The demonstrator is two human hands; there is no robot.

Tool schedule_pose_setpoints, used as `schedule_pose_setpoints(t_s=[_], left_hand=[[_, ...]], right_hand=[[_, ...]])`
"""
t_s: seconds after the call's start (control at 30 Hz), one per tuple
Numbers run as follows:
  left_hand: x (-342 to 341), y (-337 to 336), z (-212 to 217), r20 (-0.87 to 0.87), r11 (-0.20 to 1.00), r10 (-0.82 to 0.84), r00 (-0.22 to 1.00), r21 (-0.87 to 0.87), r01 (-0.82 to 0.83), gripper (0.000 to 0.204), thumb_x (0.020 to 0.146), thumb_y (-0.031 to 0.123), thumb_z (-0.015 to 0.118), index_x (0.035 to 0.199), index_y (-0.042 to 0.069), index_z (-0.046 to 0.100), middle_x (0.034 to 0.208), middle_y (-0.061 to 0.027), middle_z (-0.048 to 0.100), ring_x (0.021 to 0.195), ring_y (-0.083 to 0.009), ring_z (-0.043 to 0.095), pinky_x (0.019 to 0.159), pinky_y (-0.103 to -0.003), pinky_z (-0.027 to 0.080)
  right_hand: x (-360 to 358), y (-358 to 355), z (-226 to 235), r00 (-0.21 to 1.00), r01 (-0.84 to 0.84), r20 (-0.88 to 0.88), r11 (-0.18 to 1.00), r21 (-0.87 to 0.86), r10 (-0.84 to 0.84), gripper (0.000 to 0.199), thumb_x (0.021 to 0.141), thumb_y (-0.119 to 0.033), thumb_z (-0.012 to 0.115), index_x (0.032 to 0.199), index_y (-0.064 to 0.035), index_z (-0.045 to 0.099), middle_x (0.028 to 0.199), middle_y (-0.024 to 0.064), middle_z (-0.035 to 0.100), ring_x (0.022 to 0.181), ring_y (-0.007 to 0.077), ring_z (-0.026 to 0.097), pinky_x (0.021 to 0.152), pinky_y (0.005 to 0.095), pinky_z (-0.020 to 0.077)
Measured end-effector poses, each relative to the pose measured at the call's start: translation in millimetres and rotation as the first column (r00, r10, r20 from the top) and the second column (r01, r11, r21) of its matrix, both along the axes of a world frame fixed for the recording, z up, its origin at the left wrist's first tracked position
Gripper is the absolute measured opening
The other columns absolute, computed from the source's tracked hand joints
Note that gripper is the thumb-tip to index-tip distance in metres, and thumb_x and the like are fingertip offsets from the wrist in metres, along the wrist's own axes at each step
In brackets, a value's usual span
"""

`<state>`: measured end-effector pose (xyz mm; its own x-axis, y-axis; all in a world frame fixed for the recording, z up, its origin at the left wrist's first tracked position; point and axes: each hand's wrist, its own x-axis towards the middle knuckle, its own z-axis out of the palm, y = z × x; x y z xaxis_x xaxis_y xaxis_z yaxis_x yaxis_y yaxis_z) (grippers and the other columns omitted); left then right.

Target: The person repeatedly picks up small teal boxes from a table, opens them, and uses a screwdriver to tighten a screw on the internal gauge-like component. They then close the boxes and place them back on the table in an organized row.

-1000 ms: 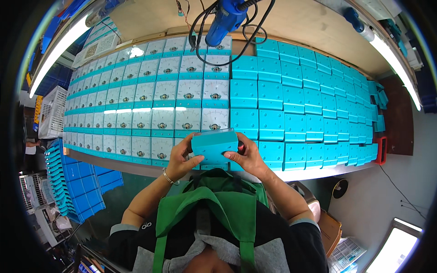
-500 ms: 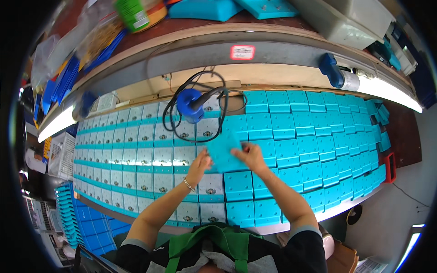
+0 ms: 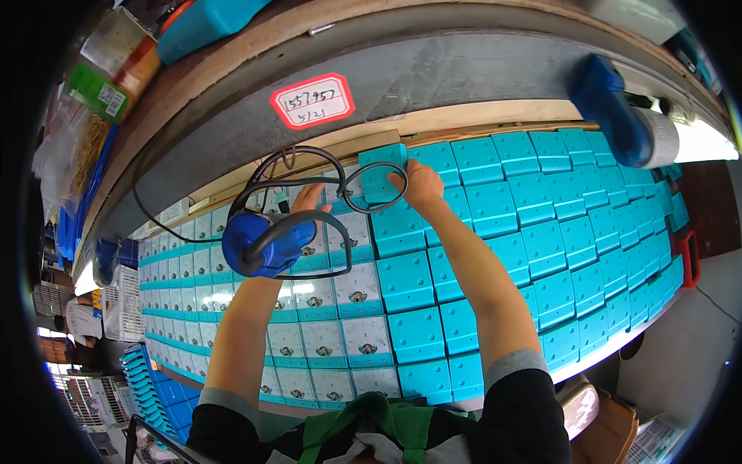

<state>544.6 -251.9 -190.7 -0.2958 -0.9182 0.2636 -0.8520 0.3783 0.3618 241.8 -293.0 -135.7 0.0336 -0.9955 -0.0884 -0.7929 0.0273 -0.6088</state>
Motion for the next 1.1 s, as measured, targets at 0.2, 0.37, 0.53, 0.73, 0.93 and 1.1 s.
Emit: schedule_pose_setpoints(t_s=[0.2, 0.37, 0.53, 0.73, 0.93, 1.1], left_hand=[[-26.7, -35.5, 9.8, 0.302, 0.979, 0.022, 0.953, 0.186, -0.082, 0.078, 0.076, 0.031, 0.071, 0.14, 0.009, 0.033, 0.147, -0.0192, 0.025, 0.135, -0.0353, 0.027, 0.107, -0.043, 0.032], [-29.1, -42.3, 8.4, 0.299, 0.926, 0.085, 0.951, 0.328, -0.186, 0.08, 0.069, 0.026, 0.075, 0.138, 0.011, 0.037, 0.145, -0.02, 0.029, 0.133, -0.0373, 0.03, 0.106, -0.044, 0.033], [-45.9, -44.1, 34.6, 0.255, 0.953, 0.034, 0.966, 0.284, -0.108, 0.082, 0.067, 0.022, 0.077, 0.138, 0.012, 0.037, 0.144, -0.0193, 0.032, 0.132, -0.0391, 0.032, 0.107, -0.045, 0.033], [-34.6, -21.0, 46.4, -0.148, 0.983, 0.115, 0.982, -0.124, -0.134, 0.083, 0.053, 0.015, 0.081, 0.129, 0.015, 0.048, 0.13, -0.0206, 0.045, 0.122, -0.0412, 0.041, 0.103, -0.047, 0.036], [-33.8, 78.0, 79.8, -0.144, 0.997, -0.044, 0.989, 0.059, 0.053, 0.086, 0.055, 0.021, 0.081, 0.131, 0.006, 0.045, 0.124, -0.0167, 0.047, 0.12, -0.0341, 0.042, 0.101, -0.042, 0.035], [-28.3, 178.2, 61.9, -0.292, 0.943, -0.03, 0.956, 0.308, 0.123, 0.09, 0.055, 0.021, 0.08, 0.134, 0.005, 0.042, 0.134, -0.0186, 0.041, 0.125, -0.0339, 0.039, 0.104, -0.042, 0.034]], right_hand=[[-5.7, -18.6, 5.3, 0.984, -0.107, -0.135, 0.989, 0.1, 0.12, 0.047, 0.079, -0.046, 0.067, 0.095, -0.0023, 0.063, 0.093, 0.0193, 0.066, 0.088, 0.0358, 0.065, 0.073, 0.0427, 0.053], [-0.8, -22.5, -2.4, 0.942, -0.144, -0.311, 0.989, -0.029, 0.128, 0.041, 0.08, -0.042, 0.068, 0.097, -0.0057, 0.062, 0.095, 0.0168, 0.065, 0.088, 0.0347, 0.065, 0.071, 0.0412, 0.0539], [-8.2, -4.9, -27.1, 0.95, -0.054, -0.311, 0.981, -0.185, -0.007, 0.036, 0.08, -0.037, 0.068, 0.097, -0.0085, 0.054, 0.091, 0.0134, 0.059, 0.08, 0.0338, 0.065, 0.064, 0.0425, 0.0534], [1.8, 28.0, -21.1, 1.0, -0.027, -0.015, 0.93, -0.367, 0.023, 0.025, 0.079, -0.021, 0.067, 0.098, -0.0085, 0.056, 0.088, 0.0126, 0.059, 0.073, 0.0326, 0.064, 0.06, 0.0423, 0.0516], [-10.5, 116.9, 21.4, 0.877, -0.188, 0.455, 0.981, 0.037, 0.151, 0.016, 0.081, -0.01, 0.062, 0.094, -0.0008, 0.062, 0.083, 0.0127, 0.063, 0.068, 0.0227, 0.063, 0.059, 0.0353, 0.0497], [-20.1, 200.4, 37.3, 0.769, -0.373, 0.635, 0.857, 0.354, 0.072, 0.021, 0.083, -0.01, 0.061, 0.099, 0.0027, 0.063, 0.078, 0.0042, 0.06, 0.068, 0.01, 0.052, 0.063, 0.0271, 0.0464]])
